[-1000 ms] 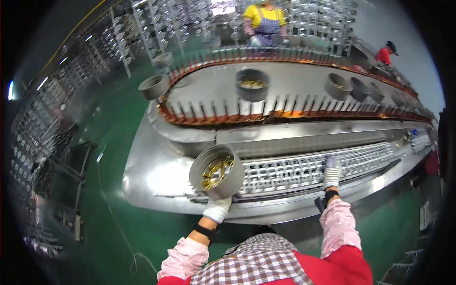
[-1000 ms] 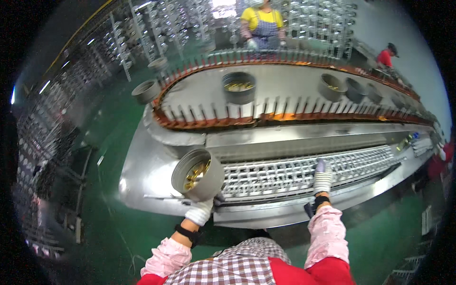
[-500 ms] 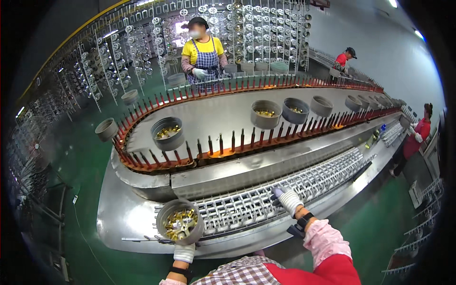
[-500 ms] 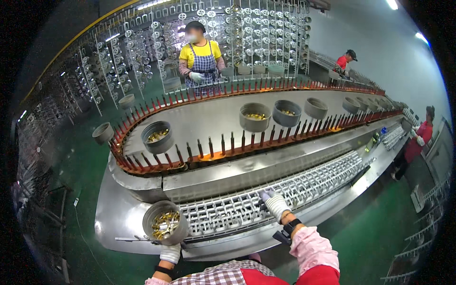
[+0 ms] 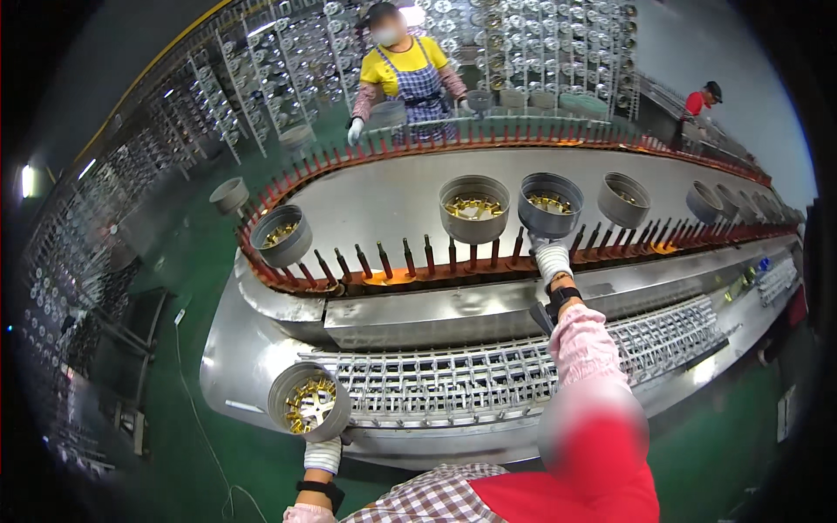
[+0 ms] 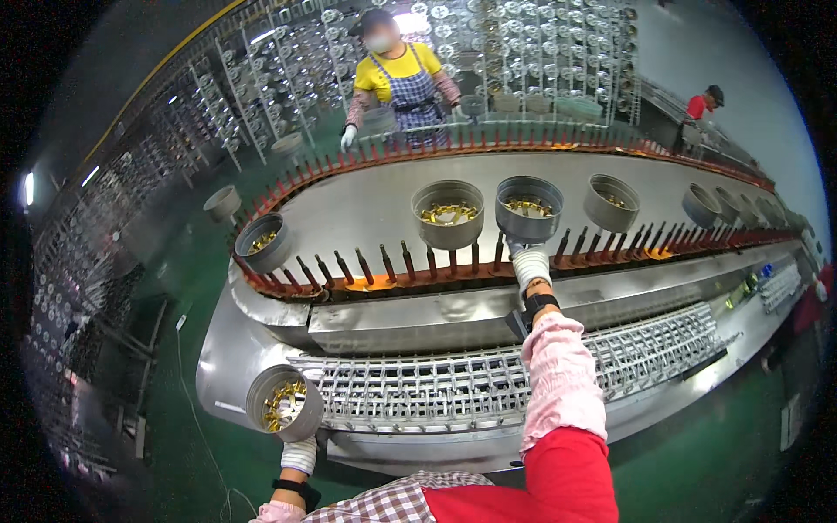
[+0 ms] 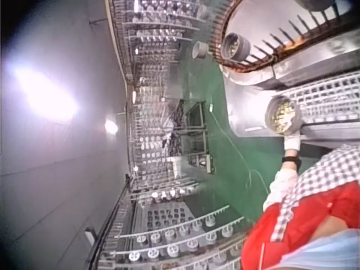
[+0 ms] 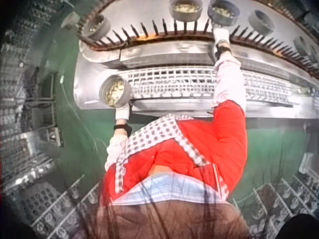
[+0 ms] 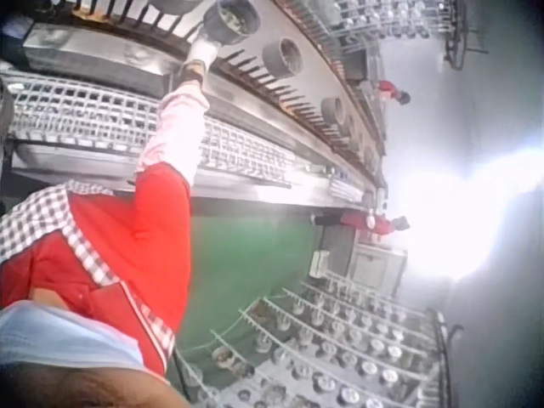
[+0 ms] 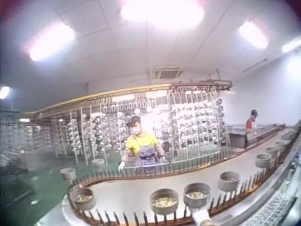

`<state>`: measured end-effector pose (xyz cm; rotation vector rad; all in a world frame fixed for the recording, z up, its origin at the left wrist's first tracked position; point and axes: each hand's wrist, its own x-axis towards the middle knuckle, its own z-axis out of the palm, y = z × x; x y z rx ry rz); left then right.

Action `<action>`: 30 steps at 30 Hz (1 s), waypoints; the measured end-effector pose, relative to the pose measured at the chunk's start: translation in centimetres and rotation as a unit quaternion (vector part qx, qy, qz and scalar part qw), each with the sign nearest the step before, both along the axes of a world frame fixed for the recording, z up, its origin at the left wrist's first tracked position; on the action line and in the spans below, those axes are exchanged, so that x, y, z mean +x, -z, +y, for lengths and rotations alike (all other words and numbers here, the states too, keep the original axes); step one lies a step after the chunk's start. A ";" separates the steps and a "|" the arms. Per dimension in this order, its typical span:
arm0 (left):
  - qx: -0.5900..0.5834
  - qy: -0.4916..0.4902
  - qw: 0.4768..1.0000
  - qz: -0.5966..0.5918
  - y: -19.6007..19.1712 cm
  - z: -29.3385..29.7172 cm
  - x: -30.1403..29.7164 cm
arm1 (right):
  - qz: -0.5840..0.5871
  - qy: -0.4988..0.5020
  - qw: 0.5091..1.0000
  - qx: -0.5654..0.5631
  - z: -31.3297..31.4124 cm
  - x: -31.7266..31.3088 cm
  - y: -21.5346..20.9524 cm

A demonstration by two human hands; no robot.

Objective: Placing small metal containers filled with yellow components onto a moving circular conveyor belt in a manufacturing facility.

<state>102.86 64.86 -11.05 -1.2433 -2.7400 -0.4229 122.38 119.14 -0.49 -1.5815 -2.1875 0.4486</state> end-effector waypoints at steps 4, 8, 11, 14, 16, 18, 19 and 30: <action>-0.213 0.000 0.974 -0.081 -1.7 0.7 0.7 | -0.094 -0.068 0.990 0.081 2.7 -1.6 2.6; -0.041 0.002 0.998 -0.052 0.7 0.2 -0.1 | 0.077 -0.003 0.996 0.038 2.8 -3.0 2.9; -0.053 -0.048 0.994 -0.085 -1.2 0.3 0.4 | -0.053 -0.095 0.963 0.246 -0.3 -3.5 -1.3; -0.065 -0.026 0.987 -0.143 -0.3 0.8 -0.4 | 0.530 -0.233 0.805 -0.131 -3.7 -2.6 -9.1; -0.059 -0.011 0.986 -0.157 -2.3 0.7 -0.2 | 0.235 -0.254 0.914 0.214 -6.1 -1.1 -8.8; -0.027 0.012 0.990 -0.138 -1.5 0.4 -0.5 | 0.014 -0.189 0.932 0.308 -13.9 0.7 -8.7; -0.009 0.027 0.992 -0.126 -1.4 0.3 -0.6 | -0.057 -0.176 0.936 0.298 -17.7 1.8 -8.2; -0.159 0.108 0.979 -0.064 -0.9 -0.4 -2.0 | 0.174 -0.283 0.942 0.034 -35.1 1.1 6.4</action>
